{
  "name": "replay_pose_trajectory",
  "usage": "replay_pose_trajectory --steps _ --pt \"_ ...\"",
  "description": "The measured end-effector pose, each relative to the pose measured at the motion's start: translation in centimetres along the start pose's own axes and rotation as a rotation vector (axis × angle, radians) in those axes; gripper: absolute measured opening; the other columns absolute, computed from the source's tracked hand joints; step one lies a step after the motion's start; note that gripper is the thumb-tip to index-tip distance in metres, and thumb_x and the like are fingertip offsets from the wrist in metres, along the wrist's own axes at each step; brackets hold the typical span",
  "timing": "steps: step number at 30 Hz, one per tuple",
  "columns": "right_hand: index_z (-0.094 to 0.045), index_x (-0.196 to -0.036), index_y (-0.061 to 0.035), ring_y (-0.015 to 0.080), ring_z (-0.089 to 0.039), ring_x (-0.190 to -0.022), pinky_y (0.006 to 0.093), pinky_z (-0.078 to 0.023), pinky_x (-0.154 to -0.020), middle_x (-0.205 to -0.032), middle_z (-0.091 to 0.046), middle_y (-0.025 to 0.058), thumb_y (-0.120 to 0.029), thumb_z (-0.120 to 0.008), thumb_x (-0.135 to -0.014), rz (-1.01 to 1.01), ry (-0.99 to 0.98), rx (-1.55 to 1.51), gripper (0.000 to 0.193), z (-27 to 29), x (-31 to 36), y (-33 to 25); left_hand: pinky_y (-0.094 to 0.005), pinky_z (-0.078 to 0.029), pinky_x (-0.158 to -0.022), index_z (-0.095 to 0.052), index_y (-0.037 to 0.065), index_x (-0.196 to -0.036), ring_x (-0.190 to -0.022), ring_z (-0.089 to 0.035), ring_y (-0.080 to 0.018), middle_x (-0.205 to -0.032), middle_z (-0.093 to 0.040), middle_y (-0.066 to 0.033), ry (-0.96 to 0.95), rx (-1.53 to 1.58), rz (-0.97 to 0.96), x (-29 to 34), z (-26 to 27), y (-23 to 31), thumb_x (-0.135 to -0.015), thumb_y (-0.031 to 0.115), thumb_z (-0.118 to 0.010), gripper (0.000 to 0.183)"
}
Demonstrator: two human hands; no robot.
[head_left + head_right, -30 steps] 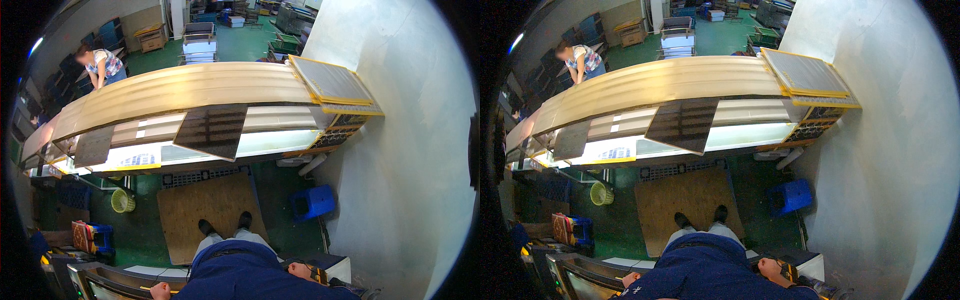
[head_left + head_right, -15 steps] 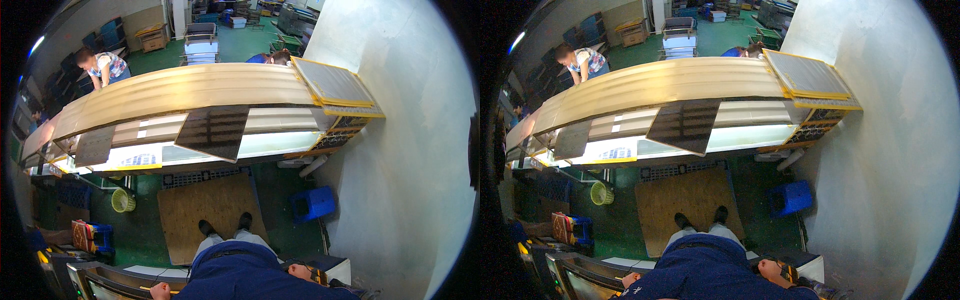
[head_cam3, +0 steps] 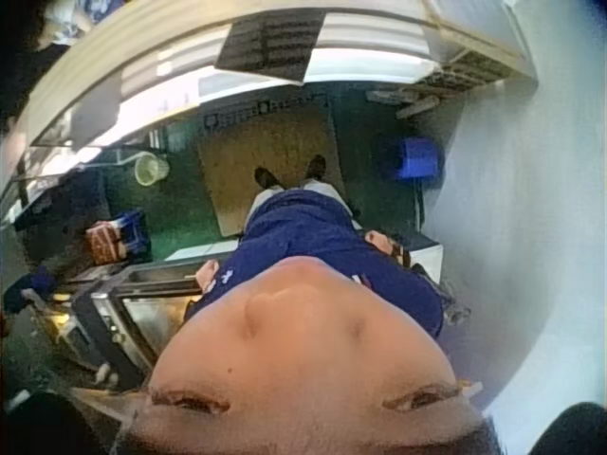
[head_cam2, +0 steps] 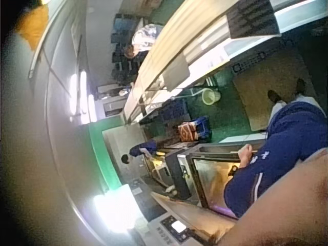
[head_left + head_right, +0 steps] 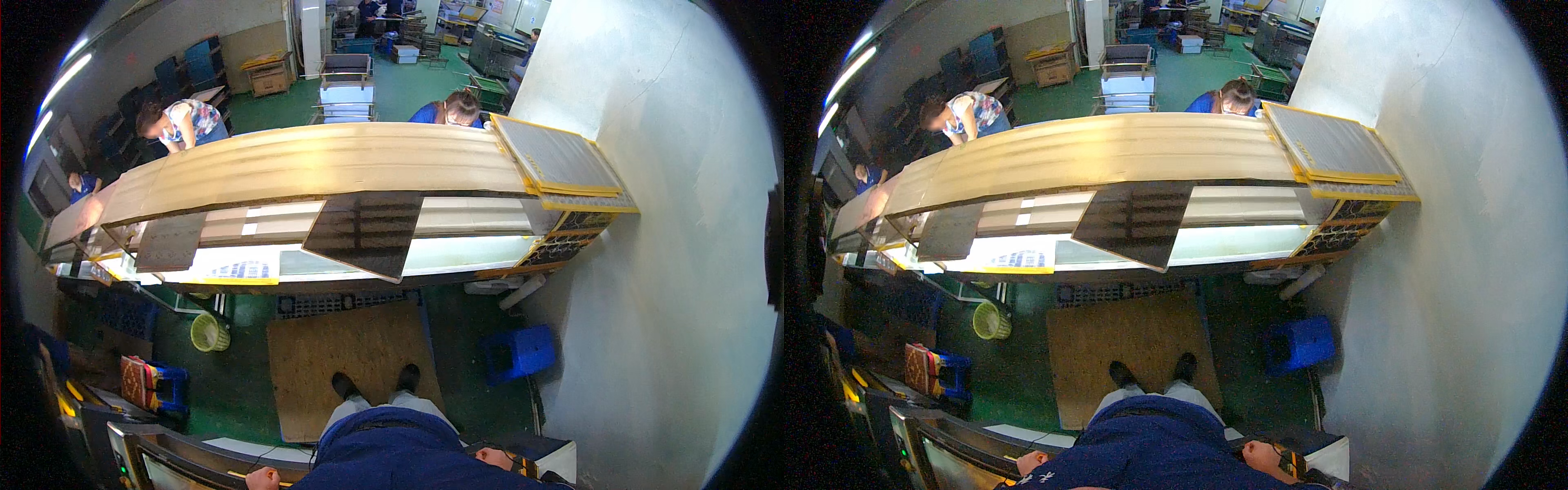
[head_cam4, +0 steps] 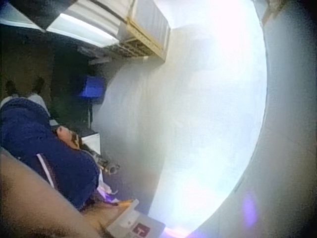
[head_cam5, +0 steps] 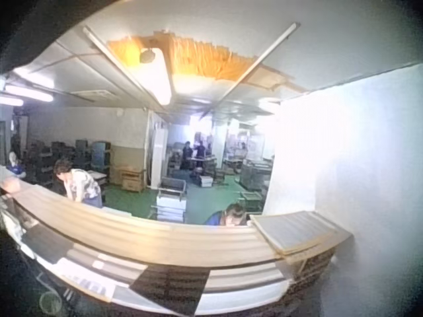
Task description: Placing industrial plates into an LED exposure machine, flattening them with a squeegee, and removing them after processing.
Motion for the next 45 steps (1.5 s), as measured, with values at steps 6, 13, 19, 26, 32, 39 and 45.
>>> replay_pose_trajectory --steps 6,13,19,26,32,39,45 --pt "-0.066 -0.107 -0.0043 0.0365 -0.067 -0.092 0.0456 -0.052 -0.079 -0.095 -0.070 0.0197 -0.035 -0.051 -0.091 -0.013 -0.009 -0.014 0.038 0.8 0.3 -0.5 -0.0385 -0.054 -0.067 -0.075 0.019 -0.084 -0.069 -0.069 -0.0250 -0.069 -0.070 -0.0067 -0.023 0.063 -0.054 0.0 0.3 0.0 -0.074 0.041 -0.070 0.025" --pt "-0.063 -0.105 -0.0013 0.0325 -0.067 -0.081 0.0429 -0.052 -0.072 -0.085 -0.068 0.0171 -0.030 -0.050 -0.093 0.020 -0.066 -0.002 0.033 1.9 1.2 -1.8 -0.0361 -0.055 -0.069 -0.076 0.017 -0.086 -0.069 -0.070 -0.0249 -0.071 -0.070 -0.0074 -0.036 0.167 -0.027 0.0 -0.4 -0.5 -0.074 0.038 -0.070 0.025" --pt "-0.061 -0.100 -0.0010 0.0262 -0.063 -0.074 0.0384 -0.051 -0.068 -0.080 -0.064 0.0118 -0.024 -0.049 -0.095 0.263 0.002 0.100 0.026 1.7 1.8 -2.2 -0.0383 -0.055 -0.070 -0.076 0.017 -0.086 -0.069 -0.069 -0.0264 -0.072 -0.070 -0.0080 -0.012 0.172 -0.041 -0.2 -0.3 -0.3 -0.074 0.038 -0.069 0.024" --pt "-0.064 -0.096 -0.0017 0.0241 -0.063 -0.075 0.0361 -0.052 -0.069 -0.082 -0.064 0.0097 -0.022 -0.048 -0.096 0.438 0.053 0.228 0.026 -1.1 -1.0 2.9 -0.0408 -0.054 -0.068 -0.076 0.019 -0.085 -0.070 -0.069 -0.0282 -0.073 -0.070 -0.0086 0.051 0.120 -0.095 0.2 -0.4 -0.5 -0.074 0.038 -0.067 0.023" --pt "-0.065 -0.105 -0.0012 0.0248 -0.066 -0.078 0.0392 -0.053 -0.072 -0.083 -0.068 0.0120 -0.037 -0.056 -0.091 0.051 -0.056 0.021 0.040 0.0 -1.3 1.1 -0.0468 -0.049 -0.072 -0.075 0.020 -0.082 -0.077 -0.067 -0.0328 -0.080 -0.071 -0.0095 0.075 0.102 -0.093 1.0 1.2 1.1 -0.078 0.036 -0.059 0.023" --pt "-0.066 -0.113 -0.0048 0.0283 -0.069 -0.086 0.0379 -0.053 -0.076 -0.090 -0.071 0.0132 -0.037 -0.056 -0.091 -0.038 -0.078 -0.264 0.040 -1.4 -2.3 4.4 -0.0457 -0.049 -0.074 -0.075 0.019 -0.089 -0.082 -0.067 -0.0317 -0.086 -0.072 -0.0095 -0.008 0.123 -0.054 1.5 3.9 2.5 -0.080 0.036 -0.058 0.026" --pt "-0.065 -0.114 -0.0049 0.0261 -0.069 -0.086 0.0355 -0.053 -0.078 -0.091 -0.071 0.0115 -0.039 -0.060 -0.090 -0.091 -0.122 -0.035 0.042 -0.1 -1.4 1.7 -0.0452 -0.049 -0.076 -0.075 0.018 -0.090 -0.084 -0.067 -0.0313 -0.087 -0.072 -0.0096 -0.026 0.090 -0.045 1.3 3.1 2.2 -0.081 0.035 -0.058 0.026"
Point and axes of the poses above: each hand's wrist, its own x-axis away from the middle knuckle, its own z-axis out of the back of the hand, y = z × x, the point moved 2 cm from there along -x, towards the middle knuckle
